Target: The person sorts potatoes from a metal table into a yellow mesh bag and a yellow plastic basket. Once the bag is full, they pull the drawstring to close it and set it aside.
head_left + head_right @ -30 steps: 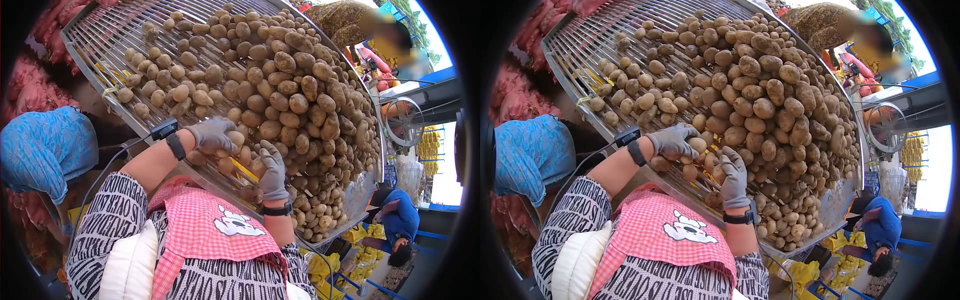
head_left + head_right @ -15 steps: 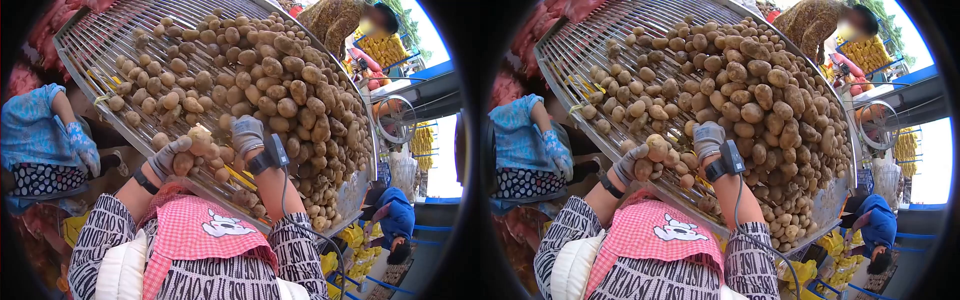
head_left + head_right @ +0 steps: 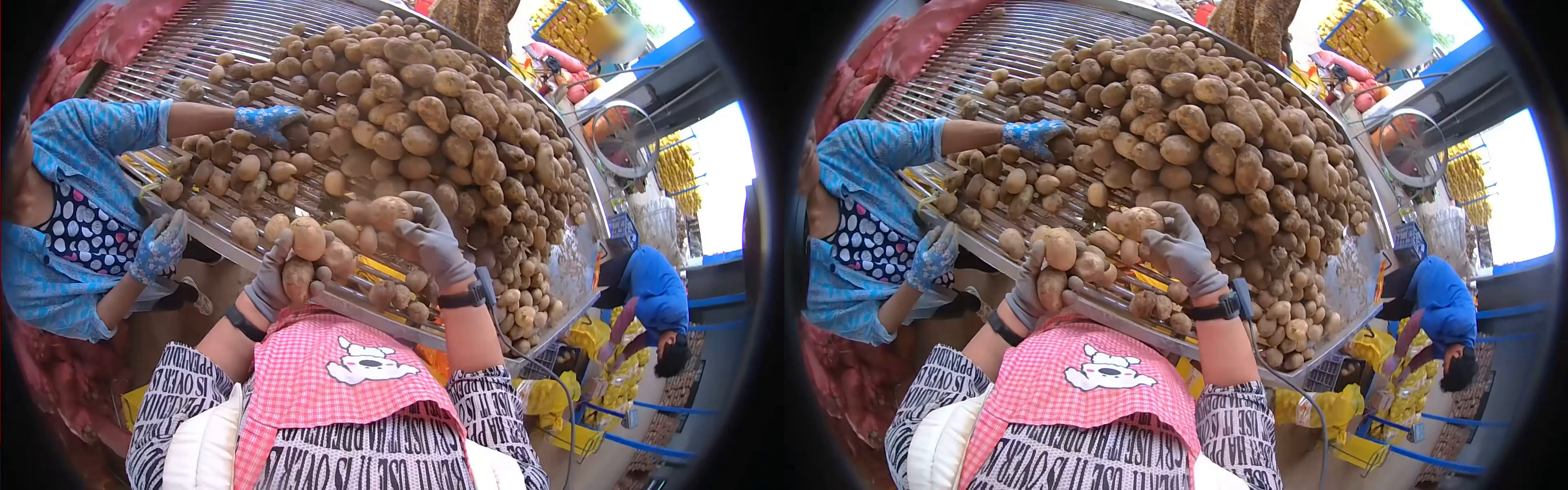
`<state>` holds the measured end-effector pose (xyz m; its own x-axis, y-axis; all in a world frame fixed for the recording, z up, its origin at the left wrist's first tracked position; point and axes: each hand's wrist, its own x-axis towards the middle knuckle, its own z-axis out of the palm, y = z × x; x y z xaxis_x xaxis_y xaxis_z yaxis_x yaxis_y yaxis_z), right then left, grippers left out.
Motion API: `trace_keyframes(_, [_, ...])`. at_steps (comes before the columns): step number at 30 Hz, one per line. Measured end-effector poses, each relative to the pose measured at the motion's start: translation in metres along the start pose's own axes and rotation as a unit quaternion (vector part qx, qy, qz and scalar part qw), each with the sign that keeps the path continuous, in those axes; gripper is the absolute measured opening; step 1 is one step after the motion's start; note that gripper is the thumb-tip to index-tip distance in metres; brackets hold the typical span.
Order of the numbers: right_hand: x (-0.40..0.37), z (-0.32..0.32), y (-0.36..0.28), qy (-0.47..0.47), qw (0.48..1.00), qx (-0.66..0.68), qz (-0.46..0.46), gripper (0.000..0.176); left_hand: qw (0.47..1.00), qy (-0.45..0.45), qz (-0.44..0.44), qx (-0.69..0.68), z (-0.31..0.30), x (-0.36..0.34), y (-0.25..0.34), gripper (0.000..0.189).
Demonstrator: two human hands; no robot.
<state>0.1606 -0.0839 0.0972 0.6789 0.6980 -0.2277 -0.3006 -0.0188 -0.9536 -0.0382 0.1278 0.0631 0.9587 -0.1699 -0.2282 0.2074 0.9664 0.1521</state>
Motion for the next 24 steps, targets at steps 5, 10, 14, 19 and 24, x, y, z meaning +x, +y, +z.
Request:
trace_keyframes(5, [-0.16,-0.047,0.022,0.063,0.93,0.357,-0.063,0.06,0.988,0.025,-0.131,0.077,0.029,0.041,-0.052,0.075])
trace_keyframes(10, [-0.33,-0.066,0.118,0.212,0.826,0.506,-0.13,0.065,0.93,0.003,-0.349,0.115,0.094,0.09,-0.155,0.076])
trace_keyframes(14, [-0.445,-0.04,0.168,0.395,0.675,0.606,-0.145,0.056,0.838,-0.066,-0.516,0.165,0.11,0.11,-0.255,0.072])
trace_keyframes(19, [-0.519,-0.029,0.22,0.456,0.502,0.715,-0.167,0.046,0.699,-0.109,-0.675,0.209,0.117,0.106,-0.395,0.06])
trace_keyframes(24, [-0.516,-0.038,0.23,0.662,0.425,0.611,-0.087,0.045,0.591,-0.116,-0.586,0.542,0.099,0.105,-0.468,0.05])
